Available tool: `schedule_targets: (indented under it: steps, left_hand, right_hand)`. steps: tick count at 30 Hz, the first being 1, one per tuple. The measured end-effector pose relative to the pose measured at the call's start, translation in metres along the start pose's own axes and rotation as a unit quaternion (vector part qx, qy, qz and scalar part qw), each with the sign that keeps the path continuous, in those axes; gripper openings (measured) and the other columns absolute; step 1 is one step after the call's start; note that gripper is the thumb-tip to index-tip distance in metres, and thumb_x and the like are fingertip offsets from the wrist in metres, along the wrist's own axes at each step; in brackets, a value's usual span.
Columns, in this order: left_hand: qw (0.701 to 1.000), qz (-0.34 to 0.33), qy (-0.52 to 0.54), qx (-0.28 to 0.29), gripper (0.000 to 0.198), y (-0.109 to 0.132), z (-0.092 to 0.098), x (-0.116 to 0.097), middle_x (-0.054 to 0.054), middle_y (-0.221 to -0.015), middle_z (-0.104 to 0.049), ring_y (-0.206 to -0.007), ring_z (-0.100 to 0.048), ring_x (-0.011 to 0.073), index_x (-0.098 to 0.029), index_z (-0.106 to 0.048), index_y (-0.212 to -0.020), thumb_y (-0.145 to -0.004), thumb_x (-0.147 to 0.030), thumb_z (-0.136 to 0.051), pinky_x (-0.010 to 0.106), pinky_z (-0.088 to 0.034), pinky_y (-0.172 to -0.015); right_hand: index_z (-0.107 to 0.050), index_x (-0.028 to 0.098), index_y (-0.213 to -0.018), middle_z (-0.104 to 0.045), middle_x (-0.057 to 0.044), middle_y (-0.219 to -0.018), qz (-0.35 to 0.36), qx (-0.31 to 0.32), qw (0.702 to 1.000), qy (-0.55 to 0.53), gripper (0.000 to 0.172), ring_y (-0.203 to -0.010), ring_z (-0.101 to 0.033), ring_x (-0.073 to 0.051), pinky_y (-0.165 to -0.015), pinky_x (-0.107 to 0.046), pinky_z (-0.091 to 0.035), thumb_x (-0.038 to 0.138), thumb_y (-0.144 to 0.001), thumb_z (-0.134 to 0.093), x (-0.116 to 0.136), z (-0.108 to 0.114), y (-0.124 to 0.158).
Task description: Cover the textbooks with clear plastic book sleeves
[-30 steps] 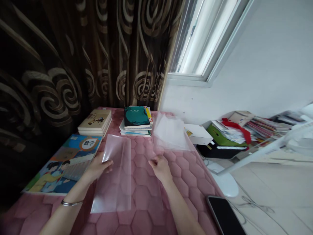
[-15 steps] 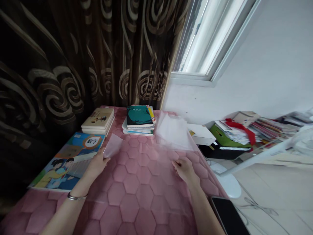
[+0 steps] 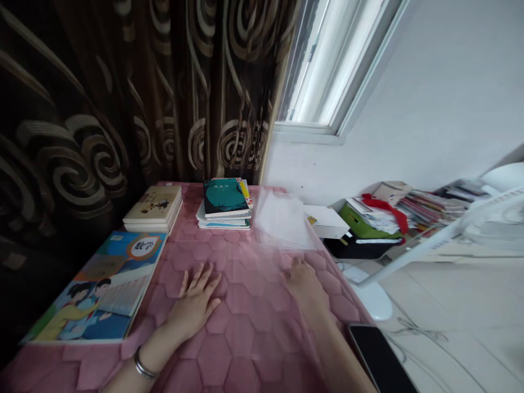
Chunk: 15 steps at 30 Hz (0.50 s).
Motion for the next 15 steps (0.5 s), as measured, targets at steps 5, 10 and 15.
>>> schedule_targets:
  steps: [5, 10, 15]
  left_hand:
    - [1.0, 0.005, 0.003, 0.021, 0.055, -0.002, -0.008, 0.006, 0.008, -0.156, -0.029, -0.144, -0.024, 0.0328, -0.028, -0.04, -0.144, -0.091, -0.036, -0.049, 0.065, -0.014, -0.114]
    - [0.999, -0.006, 0.001, 0.032, 0.056, -0.002, -0.009, 0.005, 0.009, -0.158, -0.023, -0.144, -0.022, 0.0335, -0.026, -0.037, -0.146, -0.092, -0.038, -0.047, 0.066, -0.015, -0.114]
    - [0.998, -0.009, 0.001, 0.056, 0.058, 0.0, -0.011, 0.005, 0.009, -0.158, -0.021, -0.145, -0.019, 0.0324, -0.026, -0.032, -0.148, -0.094, -0.043, -0.043, 0.065, -0.016, -0.114]
  right_hand:
    - [-0.065, 0.018, -0.09, -0.067, -0.01, -0.098, 0.049, 0.031, 0.998, -0.012, 0.017, -0.08, -0.065, -0.02, -0.072, -0.03, -0.046, 0.03, -0.082, -0.058, 0.067, 0.01, -0.055]
    - [-0.067, 0.017, -0.1, -0.071, -0.007, -0.102, 0.012, 0.08, 0.995, -0.054, 0.024, -0.095, -0.066, -0.017, -0.079, -0.022, -0.045, 0.033, -0.09, -0.052, 0.127, -0.015, -0.131]
    - [-0.067, 0.009, -0.101, -0.071, -0.018, -0.097, -0.085, 0.103, 0.991, -0.032, 0.034, -0.099, -0.066, -0.026, -0.077, -0.029, -0.048, 0.037, -0.09, -0.053, 0.134, -0.051, -0.184]
Point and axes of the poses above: each hand's wrist, its own y-axis away from the middle knuckle, its own z-axis out of the back of the hand, x = y × z, the point moved 8 cm from there along -y, towards the middle knuckle
